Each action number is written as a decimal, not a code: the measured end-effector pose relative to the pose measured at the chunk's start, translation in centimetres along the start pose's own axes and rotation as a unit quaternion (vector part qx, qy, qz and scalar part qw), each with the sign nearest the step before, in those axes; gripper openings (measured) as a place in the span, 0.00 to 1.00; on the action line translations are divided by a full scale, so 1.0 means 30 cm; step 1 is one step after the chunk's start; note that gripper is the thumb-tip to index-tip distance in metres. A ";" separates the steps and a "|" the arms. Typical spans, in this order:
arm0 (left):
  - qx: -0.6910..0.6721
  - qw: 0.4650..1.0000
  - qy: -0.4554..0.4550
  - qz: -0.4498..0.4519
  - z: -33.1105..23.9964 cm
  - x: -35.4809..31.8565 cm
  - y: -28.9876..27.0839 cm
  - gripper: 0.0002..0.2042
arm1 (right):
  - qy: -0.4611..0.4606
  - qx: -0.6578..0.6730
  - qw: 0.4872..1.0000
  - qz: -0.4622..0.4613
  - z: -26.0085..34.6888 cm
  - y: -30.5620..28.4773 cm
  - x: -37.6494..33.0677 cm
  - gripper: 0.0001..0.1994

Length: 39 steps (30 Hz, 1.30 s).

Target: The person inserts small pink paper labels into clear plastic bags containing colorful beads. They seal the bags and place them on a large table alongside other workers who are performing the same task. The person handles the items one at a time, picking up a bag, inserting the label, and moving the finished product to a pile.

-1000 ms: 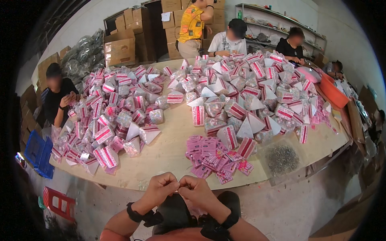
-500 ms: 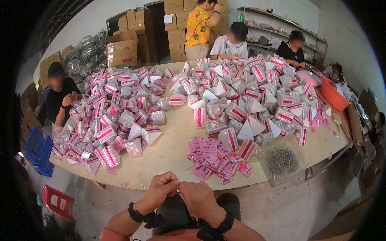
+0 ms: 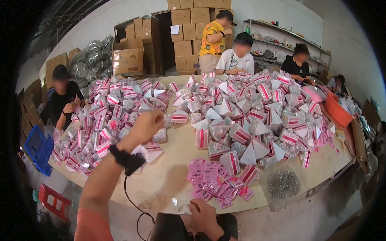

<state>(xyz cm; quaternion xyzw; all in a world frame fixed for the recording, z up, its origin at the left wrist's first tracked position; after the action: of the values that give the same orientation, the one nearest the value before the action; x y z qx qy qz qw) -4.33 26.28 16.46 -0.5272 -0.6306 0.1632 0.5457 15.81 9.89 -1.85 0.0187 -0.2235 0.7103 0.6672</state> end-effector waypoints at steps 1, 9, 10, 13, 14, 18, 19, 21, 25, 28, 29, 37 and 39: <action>0.055 0.998 -0.022 0.001 0.045 0.055 0.012 0.09 | -0.007 0.004 1.000 -0.012 0.008 0.000 -0.001 0.06; 0.270 0.962 -0.007 0.041 0.245 0.194 0.451 0.23 | -0.022 -0.038 0.999 0.022 -0.055 0.029 -0.021 0.08; 0.290 0.956 -0.015 0.028 0.259 0.200 0.489 0.24 | -0.037 -0.041 0.998 0.036 -0.041 0.027 -0.026 0.08; 0.344 0.938 -0.041 -0.007 0.303 0.197 0.521 0.24 | -0.024 -0.020 0.996 0.078 -0.019 0.027 -0.028 0.09; 0.350 0.936 -0.041 -0.009 0.300 0.197 0.538 0.24 | -0.042 -0.027 0.996 0.071 -0.020 0.023 -0.030 0.09; 0.324 0.944 -0.024 0.047 0.294 0.233 0.607 0.23 | -0.074 -0.043 0.994 0.069 -0.010 0.015 -0.033 0.09; 0.327 0.944 -0.015 0.029 0.297 0.229 0.609 0.22 | -0.074 -0.050 0.993 0.078 -0.010 0.015 -0.031 0.09; 0.331 0.943 0.011 -0.003 0.283 0.214 0.622 0.20 | -0.079 -0.058 0.992 0.075 -0.012 0.015 -0.035 0.09; 0.180 0.980 -0.079 0.006 0.283 0.187 0.587 0.20 | -0.103 -0.064 0.991 0.052 -0.009 0.009 -0.038 0.09; 0.060 0.992 -0.106 -0.038 0.300 0.119 0.526 0.21 | -0.108 -0.048 0.992 0.043 -0.004 0.012 -0.036 0.09; 0.027 0.991 -0.121 -0.050 0.310 0.100 0.498 0.22 | -0.109 -0.040 0.992 0.039 -0.004 0.015 -0.035 0.09; -0.699 0.671 -0.245 -0.043 0.179 -0.237 0.224 0.23 | -0.088 -0.056 0.994 0.017 -0.042 0.021 -0.025 0.09; -0.765 0.597 -0.238 -0.018 0.137 -0.389 0.191 0.24 | -0.061 -0.021 0.998 0.018 -0.037 0.023 -0.018 0.09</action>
<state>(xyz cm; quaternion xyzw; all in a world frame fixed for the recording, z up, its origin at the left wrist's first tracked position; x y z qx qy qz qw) -6.85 20.19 4.52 -0.6823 -0.6412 -0.2695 -0.2249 15.51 9.76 -3.21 0.0440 -0.2790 0.7150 0.6395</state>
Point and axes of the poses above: each hand's wrist, its own x-axis towards the middle knuckle, its own y-axis out of the palm, z = x × y, the point moved 7 cm from there along x, towards the middle knuckle, and after that the axes turned 4 degrees about -y, right-handed, at the moved point
